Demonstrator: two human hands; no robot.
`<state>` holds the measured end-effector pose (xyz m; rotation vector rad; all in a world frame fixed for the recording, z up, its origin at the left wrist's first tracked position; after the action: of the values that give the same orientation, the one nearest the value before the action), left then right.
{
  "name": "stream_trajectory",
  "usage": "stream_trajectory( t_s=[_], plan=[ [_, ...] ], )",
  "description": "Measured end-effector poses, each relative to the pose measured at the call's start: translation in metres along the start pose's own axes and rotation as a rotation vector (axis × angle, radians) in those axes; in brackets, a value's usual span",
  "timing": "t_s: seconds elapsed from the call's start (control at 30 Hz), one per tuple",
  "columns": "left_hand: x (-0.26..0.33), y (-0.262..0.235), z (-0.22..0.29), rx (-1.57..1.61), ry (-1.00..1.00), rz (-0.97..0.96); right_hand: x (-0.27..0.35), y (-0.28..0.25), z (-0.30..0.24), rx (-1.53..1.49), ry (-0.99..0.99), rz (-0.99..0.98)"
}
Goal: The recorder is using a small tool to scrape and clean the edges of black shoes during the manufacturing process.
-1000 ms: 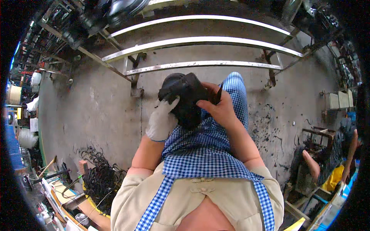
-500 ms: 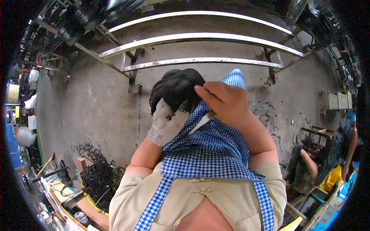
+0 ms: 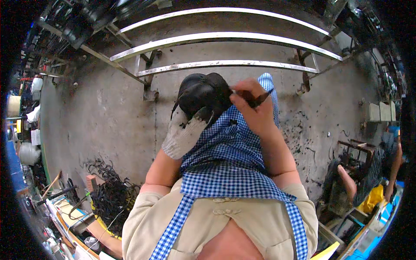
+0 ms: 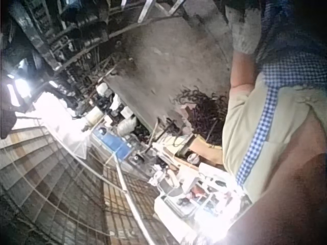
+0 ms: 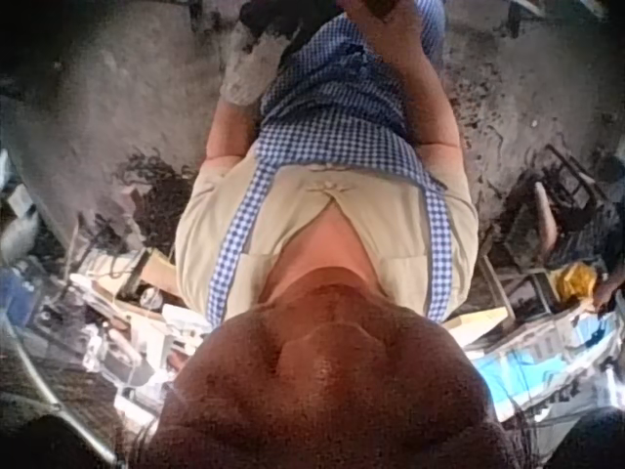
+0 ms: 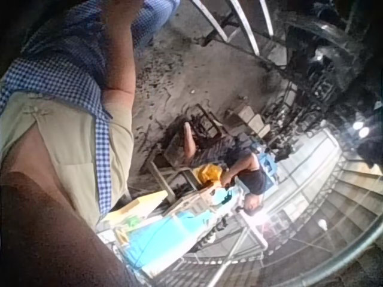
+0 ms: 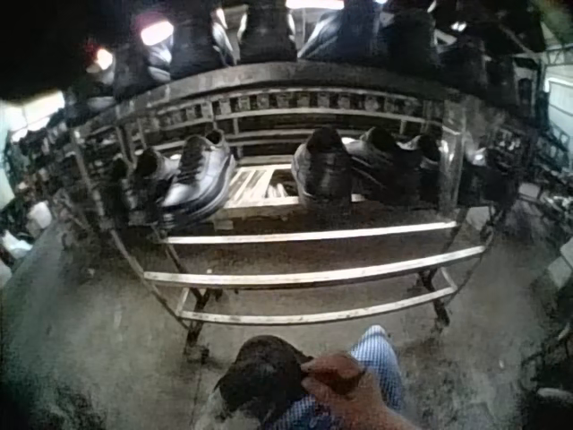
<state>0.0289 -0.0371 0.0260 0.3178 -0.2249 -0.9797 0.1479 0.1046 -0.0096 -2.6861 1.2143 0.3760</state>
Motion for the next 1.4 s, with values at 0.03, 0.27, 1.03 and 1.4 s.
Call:
stream_trajectory(
  t_s=[0.03, 0.27, 1.03, 1.4],
  plan=[
    [0.001, 0.003, 0.002, 0.121, -0.041, 0.005, 0.004, -0.001, 0.0, 0.1, -0.018, -0.013],
    [0.0, 0.014, 0.008, -0.855, -0.115, -0.4, 0.017, -0.018, 0.035, -0.068, 0.325, -0.269],
    [-0.034, -0.099, -0.008, -0.211, 0.315, 0.411, 0.084, -0.002, 0.105, -0.869, 0.626, -0.294],
    [-0.029, -0.058, 0.037, -0.421, 0.381, 0.244, 0.041, -0.001, 0.098, -0.165, 0.697, -0.286]
  ],
)
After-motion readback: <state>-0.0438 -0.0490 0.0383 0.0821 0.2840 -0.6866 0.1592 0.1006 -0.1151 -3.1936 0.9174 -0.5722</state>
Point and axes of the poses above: each hand's wrist, its own x-axis away from the middle knuckle, its own y-axis out of the palm, z = x × y, the point moved 1 cm from there along -x, towards the middle knuckle, and after that the axes turned 14 degrees about x, right-handed, at the moved point
